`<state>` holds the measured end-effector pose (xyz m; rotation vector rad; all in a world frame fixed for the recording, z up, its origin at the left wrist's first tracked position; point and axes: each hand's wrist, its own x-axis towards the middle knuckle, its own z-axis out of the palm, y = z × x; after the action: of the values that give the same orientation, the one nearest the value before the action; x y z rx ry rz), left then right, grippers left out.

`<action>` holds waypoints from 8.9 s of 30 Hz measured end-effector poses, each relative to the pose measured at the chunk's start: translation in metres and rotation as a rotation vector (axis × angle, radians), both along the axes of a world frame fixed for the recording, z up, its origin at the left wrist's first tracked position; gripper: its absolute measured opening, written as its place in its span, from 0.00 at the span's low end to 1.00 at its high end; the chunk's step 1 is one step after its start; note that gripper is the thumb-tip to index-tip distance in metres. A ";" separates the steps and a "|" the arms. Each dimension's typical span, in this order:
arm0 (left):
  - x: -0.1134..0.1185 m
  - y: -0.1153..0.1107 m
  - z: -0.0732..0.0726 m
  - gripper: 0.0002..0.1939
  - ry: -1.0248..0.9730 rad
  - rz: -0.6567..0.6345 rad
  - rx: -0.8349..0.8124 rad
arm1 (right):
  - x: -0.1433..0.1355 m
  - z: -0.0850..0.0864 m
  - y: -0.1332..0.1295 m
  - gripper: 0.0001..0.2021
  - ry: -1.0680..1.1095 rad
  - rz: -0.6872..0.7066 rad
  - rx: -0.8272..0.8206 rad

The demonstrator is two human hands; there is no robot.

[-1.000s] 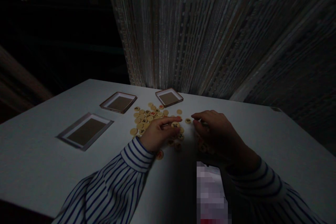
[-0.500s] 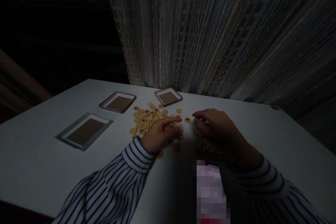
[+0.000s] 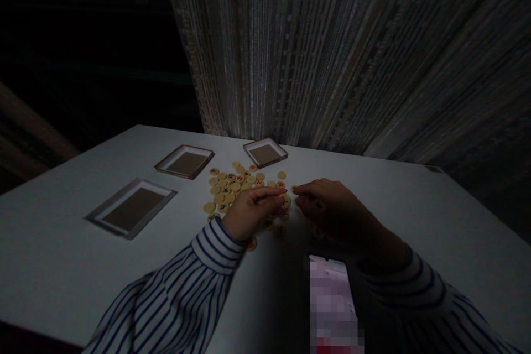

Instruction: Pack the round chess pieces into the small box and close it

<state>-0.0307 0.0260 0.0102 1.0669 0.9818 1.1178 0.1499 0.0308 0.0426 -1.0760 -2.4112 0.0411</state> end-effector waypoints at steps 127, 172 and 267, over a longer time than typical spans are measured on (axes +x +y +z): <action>0.004 0.000 -0.006 0.20 0.085 0.030 -0.003 | 0.035 -0.001 0.019 0.10 -0.638 -0.152 -0.357; 0.004 0.000 -0.006 0.21 0.125 0.010 -0.011 | 0.033 0.003 0.018 0.12 -0.590 -0.112 -0.443; 0.002 0.003 -0.017 0.18 0.223 -0.012 0.081 | 0.053 -0.058 -0.030 0.08 -0.119 -0.050 0.066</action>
<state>-0.0288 0.0293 -0.0068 1.2819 1.1104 1.0520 0.2033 0.0013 -0.0149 -1.1371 -2.4700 -0.1223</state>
